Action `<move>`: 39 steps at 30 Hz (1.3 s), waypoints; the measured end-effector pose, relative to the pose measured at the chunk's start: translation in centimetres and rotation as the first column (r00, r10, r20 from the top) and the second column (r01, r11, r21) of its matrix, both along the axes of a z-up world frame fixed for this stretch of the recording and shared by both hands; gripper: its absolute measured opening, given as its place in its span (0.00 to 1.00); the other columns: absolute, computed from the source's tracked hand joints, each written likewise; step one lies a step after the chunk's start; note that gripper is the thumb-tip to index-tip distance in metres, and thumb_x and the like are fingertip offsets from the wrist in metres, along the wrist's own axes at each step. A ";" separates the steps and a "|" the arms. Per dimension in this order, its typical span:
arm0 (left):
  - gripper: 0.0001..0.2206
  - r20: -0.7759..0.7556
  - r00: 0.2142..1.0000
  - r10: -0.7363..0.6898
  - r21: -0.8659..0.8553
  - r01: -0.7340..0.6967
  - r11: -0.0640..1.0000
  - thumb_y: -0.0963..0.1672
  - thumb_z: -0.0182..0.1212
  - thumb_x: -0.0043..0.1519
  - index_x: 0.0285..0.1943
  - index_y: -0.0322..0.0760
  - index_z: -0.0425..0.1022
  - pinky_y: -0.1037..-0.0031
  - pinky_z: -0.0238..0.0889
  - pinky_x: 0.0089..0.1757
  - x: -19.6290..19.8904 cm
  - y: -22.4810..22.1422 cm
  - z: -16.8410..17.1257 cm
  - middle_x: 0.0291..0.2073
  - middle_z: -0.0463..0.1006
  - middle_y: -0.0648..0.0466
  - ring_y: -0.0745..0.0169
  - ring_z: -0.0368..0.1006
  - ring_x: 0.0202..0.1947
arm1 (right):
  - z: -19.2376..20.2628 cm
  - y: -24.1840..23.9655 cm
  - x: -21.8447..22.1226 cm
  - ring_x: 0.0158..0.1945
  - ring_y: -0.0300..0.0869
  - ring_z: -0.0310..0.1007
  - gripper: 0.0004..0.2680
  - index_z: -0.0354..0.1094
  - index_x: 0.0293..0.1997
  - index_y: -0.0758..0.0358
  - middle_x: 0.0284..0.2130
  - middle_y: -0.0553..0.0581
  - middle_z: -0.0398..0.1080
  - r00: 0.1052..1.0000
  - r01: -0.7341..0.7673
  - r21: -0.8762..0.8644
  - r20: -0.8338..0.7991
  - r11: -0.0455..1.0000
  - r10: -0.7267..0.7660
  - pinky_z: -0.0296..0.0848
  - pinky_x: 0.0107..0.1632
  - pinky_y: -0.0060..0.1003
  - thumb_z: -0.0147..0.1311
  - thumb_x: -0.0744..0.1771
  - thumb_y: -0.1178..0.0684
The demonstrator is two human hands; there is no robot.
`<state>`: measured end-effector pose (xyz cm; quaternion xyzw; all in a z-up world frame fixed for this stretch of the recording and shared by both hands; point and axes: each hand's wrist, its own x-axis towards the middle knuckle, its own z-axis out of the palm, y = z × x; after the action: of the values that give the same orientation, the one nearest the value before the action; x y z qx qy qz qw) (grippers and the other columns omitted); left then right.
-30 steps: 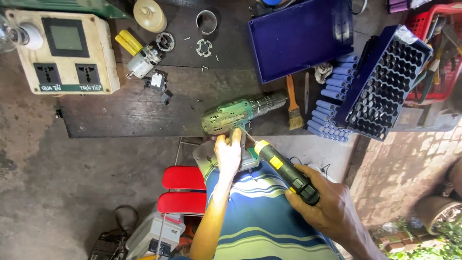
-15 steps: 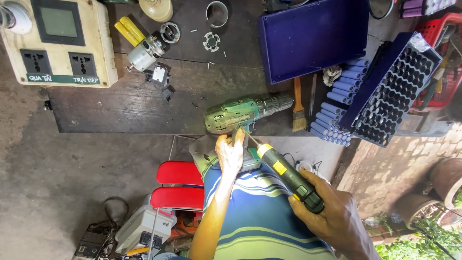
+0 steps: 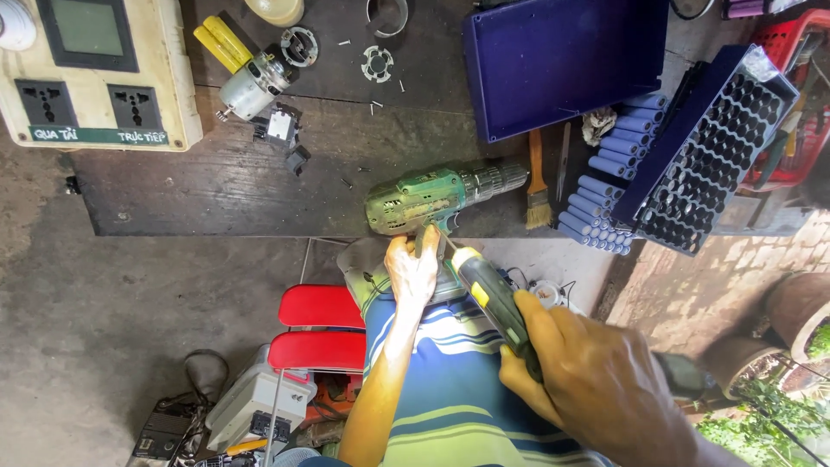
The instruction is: Disassembling a cordless drill to inspect and test the internal motor before reassembling it.
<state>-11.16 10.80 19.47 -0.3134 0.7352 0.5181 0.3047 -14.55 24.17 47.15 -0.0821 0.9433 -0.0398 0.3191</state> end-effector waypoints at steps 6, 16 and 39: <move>0.26 -0.029 1.000 0.010 0.007 -0.010 1.000 0.58 0.62 0.58 0.21 0.37 0.61 0.61 0.54 0.30 -0.1 -0.1 -0.1 0.13 0.59 0.58 0.64 0.50 0.23 | 0.6 -2.1 -4.7 0.17 0.50 0.75 0.16 0.64 0.45 0.52 0.19 0.50 0.69 0.957 -0.287 0.202 0.100 0.936 0.271 0.71 0.17 0.48 0.48 0.66 0.32; 0.25 -0.010 1.000 0.021 0.035 -0.020 0.999 0.57 0.62 0.56 0.24 0.30 0.71 0.57 0.63 0.31 -0.8 -0.3 0.4 0.18 0.77 0.44 0.52 0.69 0.22 | -0.3 -1.9 -3.9 0.18 0.46 0.75 0.20 0.65 0.55 0.56 0.17 0.50 0.68 0.949 -0.316 0.204 0.075 0.927 0.307 0.71 0.18 0.47 0.49 0.65 0.34; 0.31 0.015 0.982 -0.189 0.026 0.188 0.982 0.59 0.53 0.61 0.49 0.25 0.73 0.47 0.65 0.49 -0.1 -1.1 0.0 0.46 0.79 0.27 0.21 0.73 0.50 | 2.3 3.9 -1.2 0.09 0.35 0.72 0.21 0.65 0.60 0.50 0.16 0.46 0.73 0.949 0.274 -0.086 0.184 0.958 -0.255 0.79 0.16 0.30 0.62 0.62 0.41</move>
<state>-11.27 9.67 19.47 -0.2432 0.7527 0.4930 0.3623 -15.71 28.10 49.40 0.0316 0.9113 -0.1413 0.3854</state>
